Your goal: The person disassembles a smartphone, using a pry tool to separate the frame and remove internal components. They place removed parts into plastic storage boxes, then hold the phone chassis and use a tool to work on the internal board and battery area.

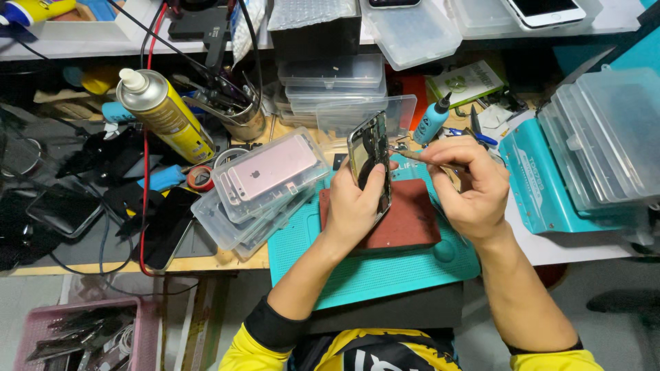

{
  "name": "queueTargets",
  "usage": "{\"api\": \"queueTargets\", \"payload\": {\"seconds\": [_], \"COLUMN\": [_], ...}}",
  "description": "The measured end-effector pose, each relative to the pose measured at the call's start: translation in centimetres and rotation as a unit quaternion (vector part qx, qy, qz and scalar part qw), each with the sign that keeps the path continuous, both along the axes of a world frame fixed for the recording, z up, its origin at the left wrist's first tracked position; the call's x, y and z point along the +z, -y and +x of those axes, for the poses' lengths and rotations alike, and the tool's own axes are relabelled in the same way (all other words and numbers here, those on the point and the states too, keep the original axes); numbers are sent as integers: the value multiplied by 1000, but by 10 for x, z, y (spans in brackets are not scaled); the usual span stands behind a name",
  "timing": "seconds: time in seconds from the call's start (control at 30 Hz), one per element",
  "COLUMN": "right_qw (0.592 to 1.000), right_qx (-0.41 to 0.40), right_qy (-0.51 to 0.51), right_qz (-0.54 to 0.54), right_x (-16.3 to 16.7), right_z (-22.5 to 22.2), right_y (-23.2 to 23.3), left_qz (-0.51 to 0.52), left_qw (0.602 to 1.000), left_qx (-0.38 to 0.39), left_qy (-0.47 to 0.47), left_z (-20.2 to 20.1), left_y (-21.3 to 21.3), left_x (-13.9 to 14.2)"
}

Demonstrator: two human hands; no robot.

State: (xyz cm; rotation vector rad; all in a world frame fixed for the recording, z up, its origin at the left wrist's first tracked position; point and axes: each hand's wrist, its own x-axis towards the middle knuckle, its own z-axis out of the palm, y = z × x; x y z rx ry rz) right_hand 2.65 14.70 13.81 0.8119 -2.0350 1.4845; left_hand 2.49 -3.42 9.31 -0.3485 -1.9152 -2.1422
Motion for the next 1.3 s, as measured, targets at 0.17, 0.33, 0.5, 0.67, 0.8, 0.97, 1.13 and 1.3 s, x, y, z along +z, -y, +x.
{"api": "queueTargets", "payload": {"seconds": [0.17,0.33,0.5,0.67,0.8,0.97,1.13,1.3], "right_qw": [997,995,992,993,975,982,982,981], "right_qx": [-73,-80,-100,-109,-152,-141,-138,-139], "right_qy": [30,-40,-43,-17,-98,-72,-75,-84], "right_qz": [15,52,71,52,126,107,105,111], "right_x": [7,13,16,18,21,22,24,24], "right_z": [4,7,11,12,12,16,19,20], "right_y": [5,7,8,11,11,11,10,11], "left_qz": [38,77,74,39,26,177,175,169], "left_qw": [999,994,995,999,1000,979,976,979], "left_qx": [-14,-49,-38,-4,7,-78,-88,-85], "left_qy": [6,62,58,-12,11,68,93,82], "left_z": [0,1,4,9,12,10,9,10], "left_y": [-1,2,2,1,2,9,12,12], "left_x": [-4,1,5,9,13,19,21,21]}}
